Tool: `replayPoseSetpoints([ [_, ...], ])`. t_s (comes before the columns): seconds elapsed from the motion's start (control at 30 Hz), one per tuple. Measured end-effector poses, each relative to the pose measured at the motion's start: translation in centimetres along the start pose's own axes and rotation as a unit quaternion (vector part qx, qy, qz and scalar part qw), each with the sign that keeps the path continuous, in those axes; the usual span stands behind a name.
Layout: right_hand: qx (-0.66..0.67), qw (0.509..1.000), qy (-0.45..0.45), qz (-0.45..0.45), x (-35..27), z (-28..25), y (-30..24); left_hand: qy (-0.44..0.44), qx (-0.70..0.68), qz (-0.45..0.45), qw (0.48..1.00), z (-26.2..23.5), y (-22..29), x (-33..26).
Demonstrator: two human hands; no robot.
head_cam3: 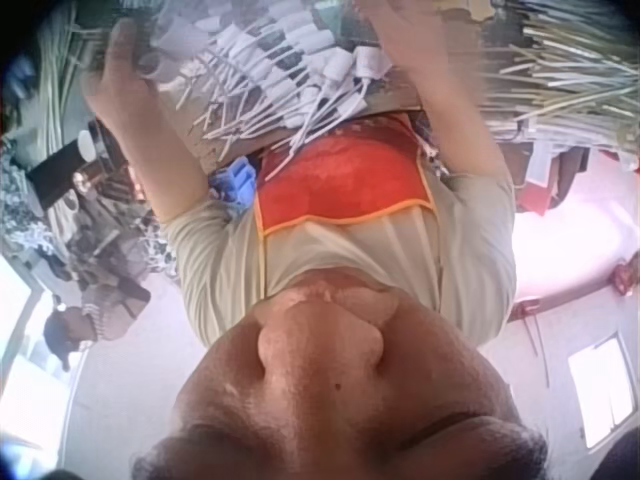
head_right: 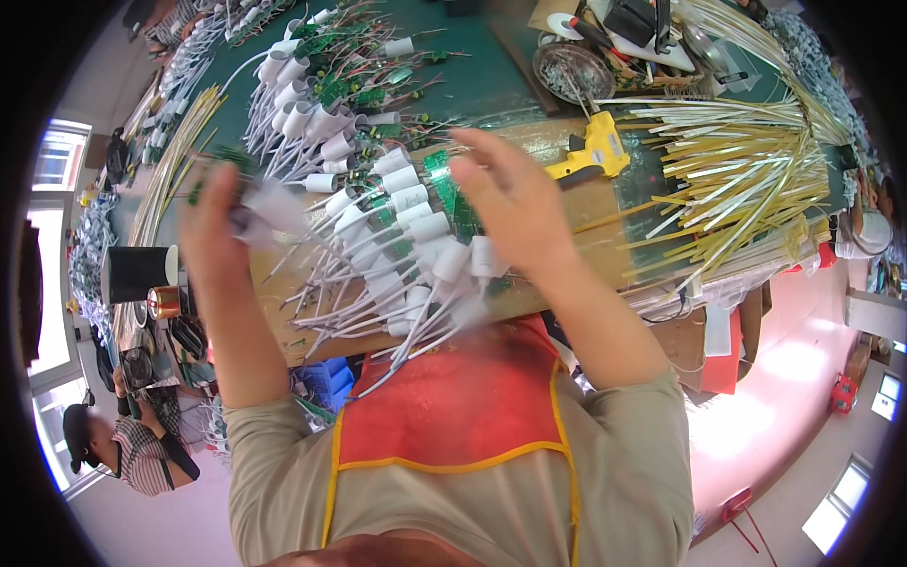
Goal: Assembling LED light fixture components by hand at a factory workbench.
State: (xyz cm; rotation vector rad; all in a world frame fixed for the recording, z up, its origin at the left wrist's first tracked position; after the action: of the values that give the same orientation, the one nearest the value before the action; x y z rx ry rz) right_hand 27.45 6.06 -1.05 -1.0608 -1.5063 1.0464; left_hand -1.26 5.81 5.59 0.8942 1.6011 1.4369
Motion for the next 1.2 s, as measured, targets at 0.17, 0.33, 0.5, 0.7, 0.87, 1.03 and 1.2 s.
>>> replayPoseSetpoints([
  [0.17, -0.265, 0.961, -0.066, 0.031, -1.9, -4.4, 3.4, 0.193, 0.072, 0.216, 0.955, -3.7, 8.4, 3.4],
  [0.33, -0.291, 0.950, -0.108, 0.046, -3.4, -3.8, 4.5, 0.229, 0.309, 0.368, 0.847, -0.2, 9.5, 6.8],
  [0.5, -0.251, 0.954, -0.114, 0.116, -2.8, -2.9, 3.3, 0.137, 0.510, 0.480, 0.701, 6.9, -2.0, 13.5],
  [0.7, 0.020, 0.982, -0.065, 0.174, -3.6, -3.5, 5.7, 0.127, 0.568, 0.391, 0.713, 9.2, -4.5, 13.4],
  [0.87, 0.194, 0.969, -0.013, 0.150, -3.4, -1.7, 4.0, 0.133, 0.504, 0.443, 0.730, 8.3, -3.8, 11.7],
  [1.03, 0.234, 0.966, -0.030, 0.103, -2.5, -0.2, 2.0, -0.291, 0.286, 0.092, 0.908, 6.4, -3.5, 0.9],
  [1.2, 0.203, 0.959, -0.117, 0.157, -1.4, 1.4, -0.5, -0.392, 0.250, 0.004, 0.885, 6.8, -5.7, -4.7],
])
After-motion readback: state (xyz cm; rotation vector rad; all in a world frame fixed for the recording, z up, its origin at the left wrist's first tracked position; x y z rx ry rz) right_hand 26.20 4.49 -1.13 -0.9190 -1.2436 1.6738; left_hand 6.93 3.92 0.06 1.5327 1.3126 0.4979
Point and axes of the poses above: each hand's wrist, its own x-axis towards the middle knuckle, its own z-axis out of the palm, y = z × x, the point moved 1 cm from there along x, towards the middle knuckle, and after that the axes turned 12 degrees about -z, right-handed, at the moved point
